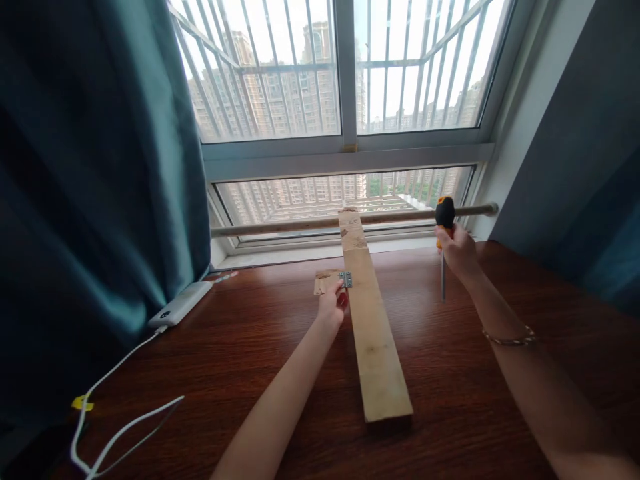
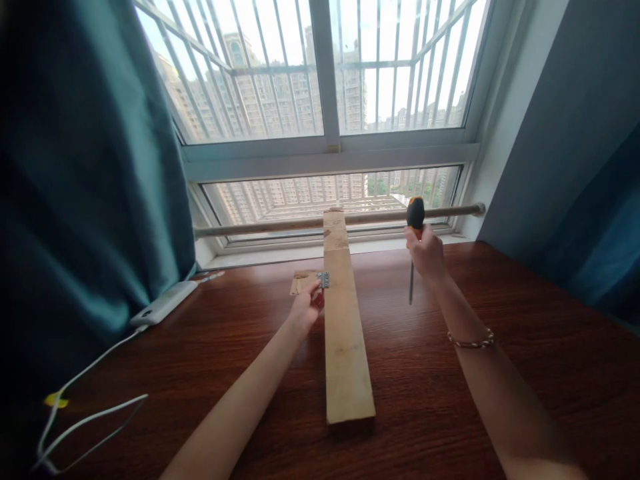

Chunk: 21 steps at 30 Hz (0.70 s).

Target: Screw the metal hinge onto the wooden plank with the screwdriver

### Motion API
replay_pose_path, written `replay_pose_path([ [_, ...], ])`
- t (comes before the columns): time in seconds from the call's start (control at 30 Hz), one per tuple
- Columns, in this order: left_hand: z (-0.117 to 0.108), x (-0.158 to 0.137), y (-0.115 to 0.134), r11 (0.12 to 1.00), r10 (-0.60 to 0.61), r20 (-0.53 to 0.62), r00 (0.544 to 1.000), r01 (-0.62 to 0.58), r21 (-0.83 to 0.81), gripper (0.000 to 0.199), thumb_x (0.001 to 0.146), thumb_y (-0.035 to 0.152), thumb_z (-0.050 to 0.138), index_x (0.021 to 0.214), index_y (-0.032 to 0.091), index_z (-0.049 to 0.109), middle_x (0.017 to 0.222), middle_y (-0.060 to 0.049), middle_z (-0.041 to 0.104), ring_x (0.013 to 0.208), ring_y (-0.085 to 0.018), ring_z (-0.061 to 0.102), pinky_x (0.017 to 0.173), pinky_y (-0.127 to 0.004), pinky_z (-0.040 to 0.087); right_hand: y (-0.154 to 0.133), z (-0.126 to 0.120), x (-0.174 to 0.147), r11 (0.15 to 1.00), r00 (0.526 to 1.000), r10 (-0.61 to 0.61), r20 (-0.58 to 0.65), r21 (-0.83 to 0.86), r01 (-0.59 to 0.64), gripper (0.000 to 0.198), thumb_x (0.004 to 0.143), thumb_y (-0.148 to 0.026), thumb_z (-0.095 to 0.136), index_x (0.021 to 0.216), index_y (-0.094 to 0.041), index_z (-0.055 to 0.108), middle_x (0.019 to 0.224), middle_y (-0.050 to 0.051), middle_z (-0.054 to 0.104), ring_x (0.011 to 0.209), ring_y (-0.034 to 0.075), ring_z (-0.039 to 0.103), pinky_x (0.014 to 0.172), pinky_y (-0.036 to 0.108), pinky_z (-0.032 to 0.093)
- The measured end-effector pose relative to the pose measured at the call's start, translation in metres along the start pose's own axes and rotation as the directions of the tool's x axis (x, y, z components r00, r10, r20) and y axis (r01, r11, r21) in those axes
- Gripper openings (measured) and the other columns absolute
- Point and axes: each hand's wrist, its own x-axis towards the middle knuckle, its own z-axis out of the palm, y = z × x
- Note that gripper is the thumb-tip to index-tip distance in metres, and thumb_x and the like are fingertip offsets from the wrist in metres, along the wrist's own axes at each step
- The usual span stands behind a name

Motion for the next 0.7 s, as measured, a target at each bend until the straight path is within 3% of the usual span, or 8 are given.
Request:
replay_pose_path([
  [0.1,0.0,0.001,0.001,1.0,0.001,0.006,1.0,-0.001,0.002,0.01,0.068,0.006,0.063,0.072,0.013,0.057,0.053,0.002,0.059,0.039,-0.007,0.052,0.039,-0.016,0.04,0.072,-0.022,-0.002,0.934,0.972,0.052,0.23,-0.357,0.034,0.034,0.078,-0.041,0.05,0.094,-0.012,0.059,0.076,0.011,0.064,0.074,0.023,0.06,0.061,0.027,0.04],
  [0.2,0.001,0.001,0.001,1.0,0.003,0.009,1.0,-0.003,0.015,0.011,0.068,0.007,0.064,0.073,0.013,0.057,0.054,0.002,0.06,0.04,-0.007,0.053,0.04,-0.016,0.041,0.139,-0.04,-0.019,0.818,0.867,0.237,0.438,-0.572,0.065,0.041,0.08,-0.037,0.048,0.113,-0.013,0.053,0.091,0.014,0.065,0.085,0.026,0.061,0.065,0.027,0.04],
  [0.3,0.001,0.001,0.0,1.0,0.01,0.011,1.0,-0.011,0.019,0.011,0.068,0.007,0.064,0.073,0.013,0.056,0.055,0.002,0.06,0.04,-0.007,0.053,0.04,-0.016,0.041,0.18,-0.057,-0.037,0.773,0.82,0.337,0.464,-0.633,0.04,0.038,0.078,-0.037,0.05,0.106,-0.012,0.057,0.086,0.016,0.065,0.082,0.029,0.062,0.064,0.03,0.04],
  [0.47,0.0,-0.001,-0.002,0.999,0.044,0.024,0.999,-0.044,0.024,0.01,0.069,0.009,0.064,0.073,0.013,0.056,0.055,0.002,0.06,0.04,-0.006,0.052,0.039,-0.015,0.039,0.204,-0.073,-0.043,0.743,0.781,0.415,0.467,-0.67,0.006,0.039,0.079,-0.035,0.049,0.11,-0.013,0.058,0.091,0.018,0.065,0.086,0.032,0.062,0.066,0.032,0.041],
  [0.7,0.001,-0.004,-0.003,0.997,0.065,-0.003,0.998,-0.065,0.036,0.013,0.067,0.011,0.065,0.073,0.014,0.055,0.052,0.003,0.057,0.039,-0.006,0.049,0.04,-0.016,0.036,0.219,-0.074,-0.036,0.715,0.754,0.438,0.489,-0.698,0.038,0.049,0.077,-0.043,0.05,0.118,-0.018,0.053,0.098,0.018,0.064,0.092,0.034,0.06,0.069,0.036,0.042],
])
